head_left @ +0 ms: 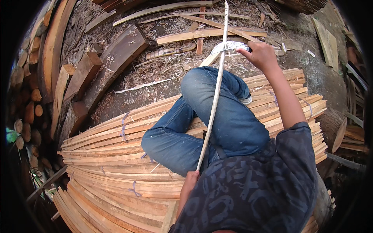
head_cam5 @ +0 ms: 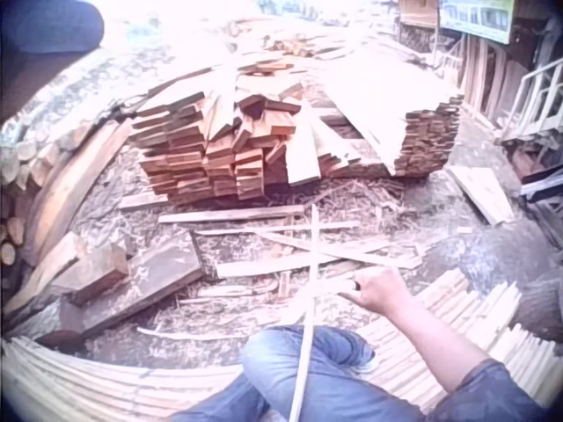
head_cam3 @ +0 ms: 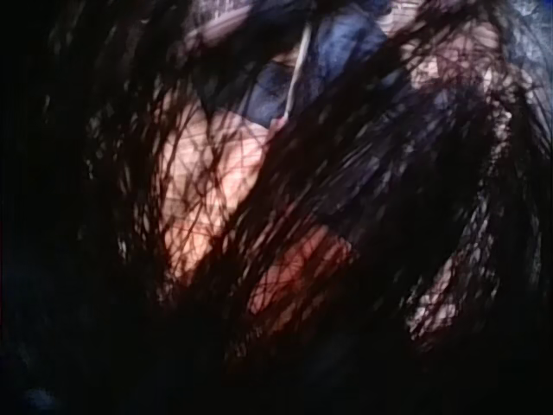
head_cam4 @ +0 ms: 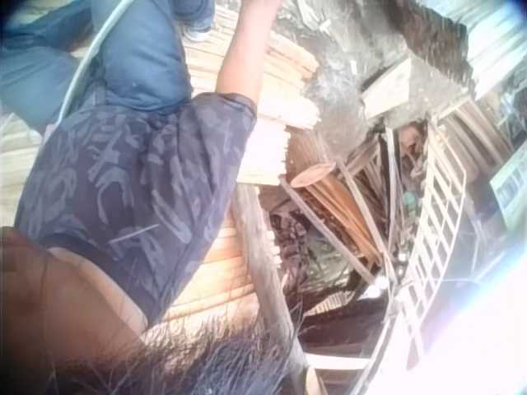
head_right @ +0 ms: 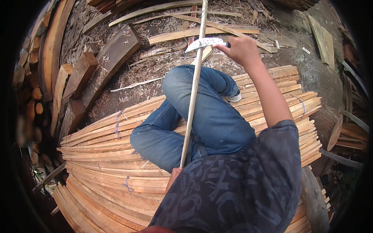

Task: The person sits cross-legged on the ground and uses a curved knife to shave thin strips of wood from a long wooden stick. They hold the stick with their left hand and pull the knife along its length with their right hand, creating wood shavings.

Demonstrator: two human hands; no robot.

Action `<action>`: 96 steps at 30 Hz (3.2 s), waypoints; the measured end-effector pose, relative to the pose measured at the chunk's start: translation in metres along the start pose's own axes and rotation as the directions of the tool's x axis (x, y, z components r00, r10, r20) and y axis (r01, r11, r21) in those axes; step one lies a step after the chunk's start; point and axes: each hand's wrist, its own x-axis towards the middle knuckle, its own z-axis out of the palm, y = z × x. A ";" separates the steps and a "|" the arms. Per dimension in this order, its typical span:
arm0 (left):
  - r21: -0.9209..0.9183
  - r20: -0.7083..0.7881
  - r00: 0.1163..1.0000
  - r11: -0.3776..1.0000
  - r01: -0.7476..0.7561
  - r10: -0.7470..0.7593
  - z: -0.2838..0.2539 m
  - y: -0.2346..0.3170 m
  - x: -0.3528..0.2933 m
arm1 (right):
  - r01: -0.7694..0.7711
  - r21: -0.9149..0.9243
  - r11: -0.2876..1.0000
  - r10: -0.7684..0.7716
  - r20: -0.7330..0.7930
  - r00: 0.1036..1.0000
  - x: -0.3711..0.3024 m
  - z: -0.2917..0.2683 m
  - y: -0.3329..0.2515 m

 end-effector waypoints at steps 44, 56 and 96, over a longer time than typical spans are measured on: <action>-0.253 0.312 0.920 0.913 0.319 -0.235 -0.024 0.012 -0.002 | -0.420 0.320 0.849 0.355 0.242 0.903 -0.046 -0.022 -0.015; 0.017 0.012 1.000 1.000 -0.020 0.020 0.005 0.061 -0.017 | -0.125 0.012 0.992 0.122 0.113 0.986 0.009 0.005 -0.014; 0.073 -0.238 0.971 0.997 0.007 0.010 0.027 0.021 -0.006 | -0.079 -0.069 0.994 0.086 0.101 0.991 0.022 -0.025 -0.028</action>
